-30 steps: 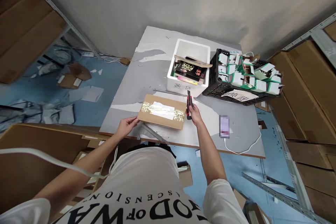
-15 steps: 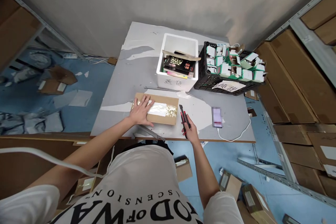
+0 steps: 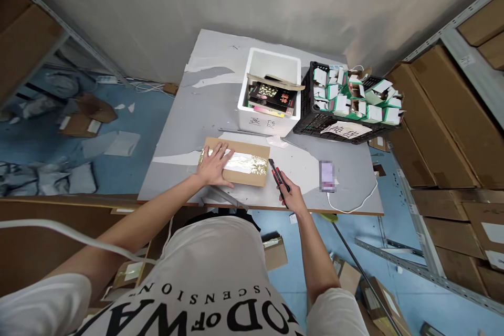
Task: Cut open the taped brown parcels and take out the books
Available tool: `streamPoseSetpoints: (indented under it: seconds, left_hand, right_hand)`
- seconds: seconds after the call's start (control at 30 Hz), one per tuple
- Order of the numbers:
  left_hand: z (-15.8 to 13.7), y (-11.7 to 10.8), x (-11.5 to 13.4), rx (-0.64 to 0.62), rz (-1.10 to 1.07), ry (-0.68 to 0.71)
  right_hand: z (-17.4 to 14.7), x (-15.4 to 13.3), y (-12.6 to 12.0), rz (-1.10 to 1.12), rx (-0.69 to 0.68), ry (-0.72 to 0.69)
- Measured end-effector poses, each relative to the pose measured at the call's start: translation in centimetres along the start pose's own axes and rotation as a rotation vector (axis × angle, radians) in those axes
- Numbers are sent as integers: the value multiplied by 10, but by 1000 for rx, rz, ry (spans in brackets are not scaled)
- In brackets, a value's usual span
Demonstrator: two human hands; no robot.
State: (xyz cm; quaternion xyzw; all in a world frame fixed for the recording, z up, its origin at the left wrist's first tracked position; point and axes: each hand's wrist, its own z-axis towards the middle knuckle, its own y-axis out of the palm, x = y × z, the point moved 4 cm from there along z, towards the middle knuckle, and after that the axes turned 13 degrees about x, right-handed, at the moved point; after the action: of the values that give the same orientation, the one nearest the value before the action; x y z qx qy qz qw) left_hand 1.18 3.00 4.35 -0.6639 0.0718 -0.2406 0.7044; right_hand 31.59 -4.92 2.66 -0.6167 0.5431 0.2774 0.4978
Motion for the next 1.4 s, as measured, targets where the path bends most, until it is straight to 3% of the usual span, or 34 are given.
streamPoseSetpoints:
  seconds: [0.33, 0.6, 0.73, 0.93, 1.03, 1.17, 1.27, 1.4]
  left_hand:
    - [-1, 2, -2, 15, -6, -47]
    - [-1, 6, -4, -10, -20, -62]
    - [0, 5, -3, -15, -22, -43]
    - [-1, 3, -1, -28, -11, -40]
    - [-2, 3, -1, -22, -14, -32]
    - [-3, 1, -2, 19, -41, 8]
    - [-9, 0, 1, 70, -104, 129]
    - [-27, 5, 13, 115, -184, 279]
  right_hand:
    - [-13, -13, -11, -175, -112, -56]
    - [-37, 7, -22, -93, -276, 68]
    - [-43, 16, -25, -75, -293, 118]
    - [-44, 24, -29, -108, -269, 81]
    - [-39, 29, -41, -153, -179, 39]
    - [-16, 47, -53, -313, 183, -15]
    - [7, 67, -35, -489, 387, -41]
    - [31, 97, 9, -723, 459, 52]
